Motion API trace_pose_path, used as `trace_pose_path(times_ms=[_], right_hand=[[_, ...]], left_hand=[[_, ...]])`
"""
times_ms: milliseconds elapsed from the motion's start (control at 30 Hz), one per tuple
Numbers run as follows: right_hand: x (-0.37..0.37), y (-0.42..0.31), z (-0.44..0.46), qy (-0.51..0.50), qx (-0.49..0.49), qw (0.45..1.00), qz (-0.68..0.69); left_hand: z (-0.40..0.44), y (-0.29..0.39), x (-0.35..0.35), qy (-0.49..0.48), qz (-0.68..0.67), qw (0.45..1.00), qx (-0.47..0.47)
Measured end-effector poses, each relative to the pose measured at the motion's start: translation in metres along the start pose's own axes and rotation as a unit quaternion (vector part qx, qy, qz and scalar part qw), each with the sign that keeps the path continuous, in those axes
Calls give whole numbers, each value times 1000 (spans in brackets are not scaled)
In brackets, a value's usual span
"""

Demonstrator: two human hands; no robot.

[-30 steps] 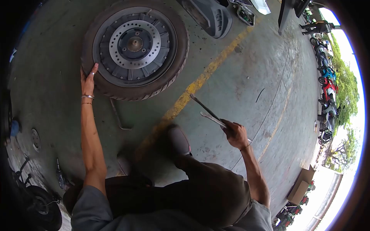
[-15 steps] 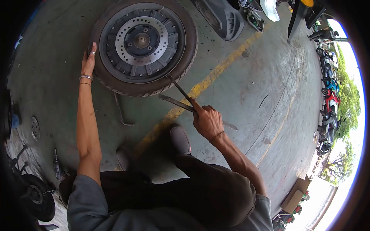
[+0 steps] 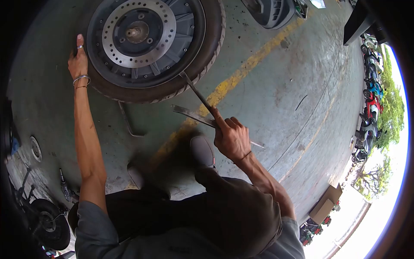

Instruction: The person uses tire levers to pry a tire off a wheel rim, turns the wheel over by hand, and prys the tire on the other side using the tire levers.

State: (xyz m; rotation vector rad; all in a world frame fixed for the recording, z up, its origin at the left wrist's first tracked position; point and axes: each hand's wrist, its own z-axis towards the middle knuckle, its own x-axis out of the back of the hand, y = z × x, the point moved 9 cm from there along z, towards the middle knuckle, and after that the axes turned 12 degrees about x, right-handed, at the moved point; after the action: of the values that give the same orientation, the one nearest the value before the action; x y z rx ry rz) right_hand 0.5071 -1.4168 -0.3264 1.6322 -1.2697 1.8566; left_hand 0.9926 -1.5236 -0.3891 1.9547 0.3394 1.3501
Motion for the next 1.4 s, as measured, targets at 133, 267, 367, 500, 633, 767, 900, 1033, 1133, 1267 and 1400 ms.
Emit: trace_pose_path(times_ms=[133,267,367,500,633,767,900,1033,1133,1267,1400], right_hand=[[0,-1,6,14,-1,1000,-21],[-62,29,-8,131,50,989,44],[-95,55,-9,153,52,977,140],[-102,75,-6,70,-76,955,277],[-111,90,-3,-39,-78,925,371],[-97,81,7,-139,-105,941,289],[-94,76,6,-141,-131,940,283],[-96,80,8,-129,-98,945,285],[-95,87,8,-139,-124,949,254],[-86,79,15,-137,-115,964,199],[-68,78,22,-110,-44,968,223]], left_hand=[[17,-7,-6,5,-8,1000,15],[16,-1,-6,-17,-7,1000,1],[8,7,0,-20,-7,1000,5],[9,7,2,-22,-14,1000,-8],[16,4,-7,-59,12,998,-14],[23,7,-11,-69,42,997,-11],[21,10,-6,-63,38,997,-7],[20,11,-5,-68,60,996,-4],[14,15,-1,-59,43,997,-10],[20,11,-4,-48,35,998,-15],[22,9,-6,-31,22,999,-17]])
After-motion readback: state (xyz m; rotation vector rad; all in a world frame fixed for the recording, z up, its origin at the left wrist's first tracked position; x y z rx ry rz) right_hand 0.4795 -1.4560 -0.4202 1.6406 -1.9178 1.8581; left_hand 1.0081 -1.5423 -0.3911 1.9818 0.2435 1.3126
